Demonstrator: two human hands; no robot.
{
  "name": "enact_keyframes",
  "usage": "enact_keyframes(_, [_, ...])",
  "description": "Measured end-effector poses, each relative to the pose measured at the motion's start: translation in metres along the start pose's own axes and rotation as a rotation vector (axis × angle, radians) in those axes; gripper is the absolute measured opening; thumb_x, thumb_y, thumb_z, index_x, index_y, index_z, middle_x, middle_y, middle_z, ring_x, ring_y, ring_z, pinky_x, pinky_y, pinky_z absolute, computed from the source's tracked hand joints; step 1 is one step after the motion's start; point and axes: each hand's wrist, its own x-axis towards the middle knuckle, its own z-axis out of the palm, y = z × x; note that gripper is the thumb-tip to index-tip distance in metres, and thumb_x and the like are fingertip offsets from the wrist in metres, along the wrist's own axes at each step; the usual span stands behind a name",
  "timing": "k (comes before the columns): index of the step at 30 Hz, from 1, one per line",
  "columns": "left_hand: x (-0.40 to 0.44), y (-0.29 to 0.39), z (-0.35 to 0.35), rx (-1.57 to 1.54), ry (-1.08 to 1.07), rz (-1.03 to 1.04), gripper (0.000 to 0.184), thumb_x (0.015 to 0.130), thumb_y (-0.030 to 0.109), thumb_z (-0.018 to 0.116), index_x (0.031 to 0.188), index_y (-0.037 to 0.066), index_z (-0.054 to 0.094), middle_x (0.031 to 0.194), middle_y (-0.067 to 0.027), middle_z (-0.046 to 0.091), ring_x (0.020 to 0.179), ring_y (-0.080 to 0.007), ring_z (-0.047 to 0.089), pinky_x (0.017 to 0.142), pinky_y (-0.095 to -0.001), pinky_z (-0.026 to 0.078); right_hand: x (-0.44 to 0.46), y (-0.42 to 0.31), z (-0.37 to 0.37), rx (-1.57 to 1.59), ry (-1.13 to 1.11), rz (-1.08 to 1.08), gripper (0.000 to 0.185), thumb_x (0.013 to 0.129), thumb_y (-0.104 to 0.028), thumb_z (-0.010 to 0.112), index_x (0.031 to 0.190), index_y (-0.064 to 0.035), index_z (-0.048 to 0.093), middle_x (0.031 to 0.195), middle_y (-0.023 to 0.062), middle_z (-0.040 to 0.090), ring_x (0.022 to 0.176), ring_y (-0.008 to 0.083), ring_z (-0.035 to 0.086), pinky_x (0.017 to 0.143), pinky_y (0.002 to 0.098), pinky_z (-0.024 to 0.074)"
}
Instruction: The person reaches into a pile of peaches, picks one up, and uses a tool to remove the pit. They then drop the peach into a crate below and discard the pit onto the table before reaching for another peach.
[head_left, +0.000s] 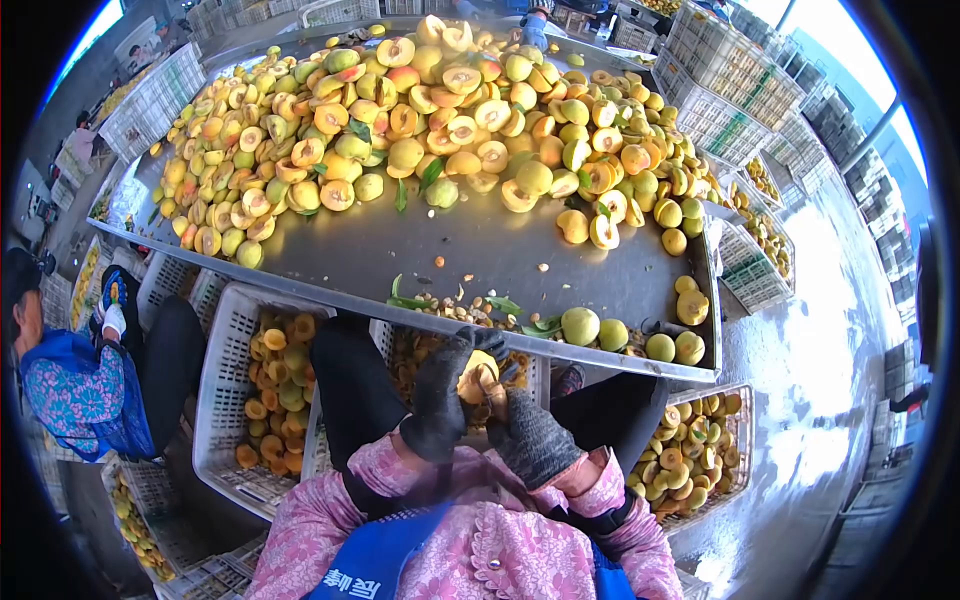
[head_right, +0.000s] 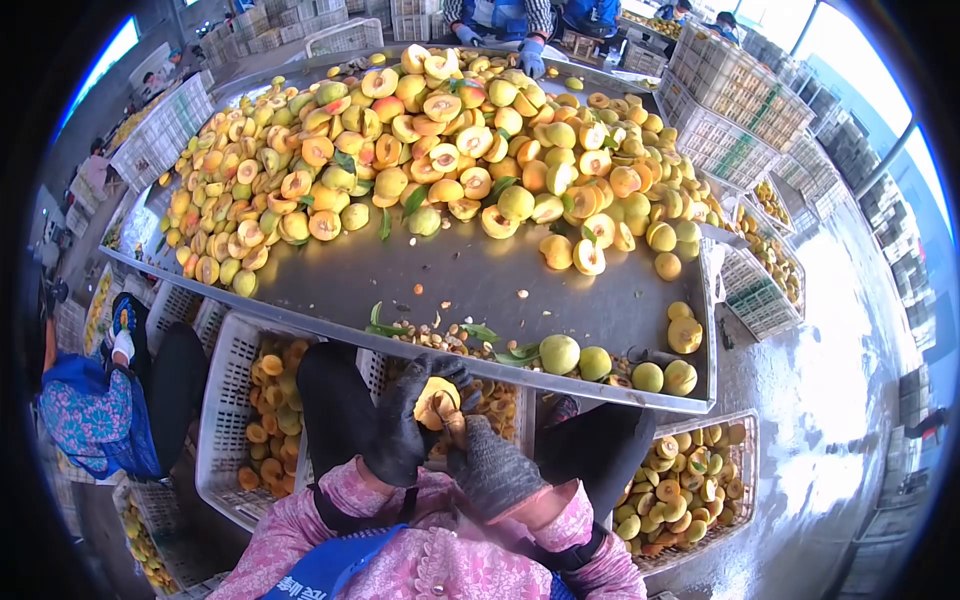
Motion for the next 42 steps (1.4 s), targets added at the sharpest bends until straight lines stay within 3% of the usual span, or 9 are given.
enact_keyframes(4, [-0.003, -0.001, -0.002, 0.285, -0.020, 0.111, 0.024, 0.094, 0.009, 0.041, 0.111, -0.004, 0.052, 0.103, -0.0127, 0.059, 0.093, -0.0189, 0.059, 0.083, -0.0316, 0.049, 0.001, 0.005, 0.009, 0.020, -0.001, 0.084, 0.060, 0.082, -0.011, 0.048, 0.137, 0.0014, 0.027, 0.103, 0.0274, 0.045, 0.088, 0.0385, 0.052, 0.079, 0.0392, 0.0441])
enact_keyframes(9, [-0.008, -0.050, 0.004, -0.128, 0.227, -0.058, 0.023, 0.089, 0.013, 0.049, 0.104, -0.004, 0.056, 0.098, -0.0149, 0.063, 0.086, -0.0237, 0.062, 0.079, -0.0355, 0.049, 0.006, 0.008, 0.017, 0.027, -0.057, 0.106, 0.048, 0.083, -0.013, 0.049, 0.127, 0.0027, 0.039, 0.099, 0.0266, 0.048, 0.090, 0.0394, 0.053, 0.074, 0.0404, 0.0453])
enact_keyframes(13, [-0.004, 0.001, 0.010, 0.018, 0.167, 0.066, 0.037, 0.096, 0.027, 0.037, 0.105, -0.004, 0.056, 0.092, -0.0100, 0.062, 0.081, -0.0174, 0.060, 0.076, -0.0291, 0.050, 0.009, 0.037, 0.049, -0.023, 0.000, 0.053, 0.050, 0.082, -0.013, 0.053, 0.127, 0.0013, 0.038, 0.091, 0.0237, 0.053, 0.084, 0.0376, 0.055, 0.073, 0.0410, 0.0450])
enact_keyframes(16, [0.002, -0.016, 0.002, -0.543, 0.270, -0.323, 0.024, 0.090, 0.020, 0.052, 0.091, -0.002, 0.063, 0.085, -0.0070, 0.065, 0.079, -0.0157, 0.061, 0.072, -0.0310, 0.050, 0.011, 0.030, 0.041, -0.107, -0.069, 0.052, 0.044, 0.081, -0.013, 0.056, 0.120, 0.0014, 0.042, 0.088, 0.0225, 0.055, 0.082, 0.0357, 0.055, 0.072, 0.0401, 0.0447])
enact_keyframes(20, [0.005, 0.007, 0.009, -0.502, 0.319, -0.387, 0.024, 0.090, 0.021, 0.053, 0.090, -0.001, 0.064, 0.083, -0.0066, 0.066, 0.074, -0.0135, 0.061, 0.071, -0.0269, 0.049, 0.011, 0.028, 0.044, 0.229, -0.007, 0.244, 0.025, 0.081, -0.011, 0.055, 0.102, 0.0021, 0.048, 0.085, 0.0219, 0.054, 0.080, 0.0345, 0.055, 0.068, 0.0387, 0.0443])
enact_keyframes(35, [0.004, 0.007, 0.005, -0.255, 0.410, -0.380, 0.030, 0.090, 0.024, 0.053, 0.088, -0.004, 0.063, 0.080, -0.0116, 0.066, 0.070, -0.0177, 0.063, 0.067, -0.0282, 0.052, 0.028, 0.032, 0.052, 0.139, -0.141, 0.413, 0.031, 0.079, -0.012, 0.058, 0.104, 0.0012, 0.046, 0.084, 0.0174, 0.058, 0.080, 0.0309, 0.058, 0.070, 0.0368, 0.0452])
enact_keyframes(38, [0.005, 0.015, 0.003, -0.286, 0.389, -0.448, 0.032, 0.090, 0.026, 0.053, 0.086, -0.004, 0.063, 0.079, -0.0114, 0.066, 0.068, -0.0177, 0.063, 0.065, -0.0287, 0.052, 0.027, 0.038, 0.051, 0.308, -0.116, 0.282, 0.032, 0.079, -0.013, 0.059, 0.104, 0.0017, 0.046, 0.085, 0.0178, 0.058, 0.080, 0.0306, 0.058, 0.070, 0.0369, 0.0453])
enact_keyframes(41, [0.004, 0.005, -0.003, -0.325, 0.377, -0.467, 0.033, 0.091, 0.027, 0.052, 0.086, -0.004, 0.063, 0.078, -0.0114, 0.066, 0.068, -0.0177, 0.063, 0.064, -0.0293, 0.053, 0.029, 0.028, 0.047, 0.916, -0.133, 0.441, 0.034, 0.078, -0.015, 0.061, 0.103, 0.0025, 0.047, 0.086, 0.0206, 0.058, 0.081, 0.0337, 0.058, 0.068, 0.0382, 0.0455])
enact_keyframes(42, [0.004, 0.004, -0.004, -0.333, 0.373, -0.469, 0.033, 0.091, 0.027, 0.052, 0.086, -0.004, 0.063, 0.077, -0.0113, 0.066, 0.067, -0.0178, 0.063, 0.064, -0.0294, 0.053, 0.029, 0.030, 0.049, 0.716, -0.124, 0.397, 0.035, 0.078, -0.016, 0.062, 0.103, 0.0026, 0.047, 0.086, 0.0212, 0.058, 0.081, 0.0345, 0.058, 0.069, 0.0386, 0.0455])
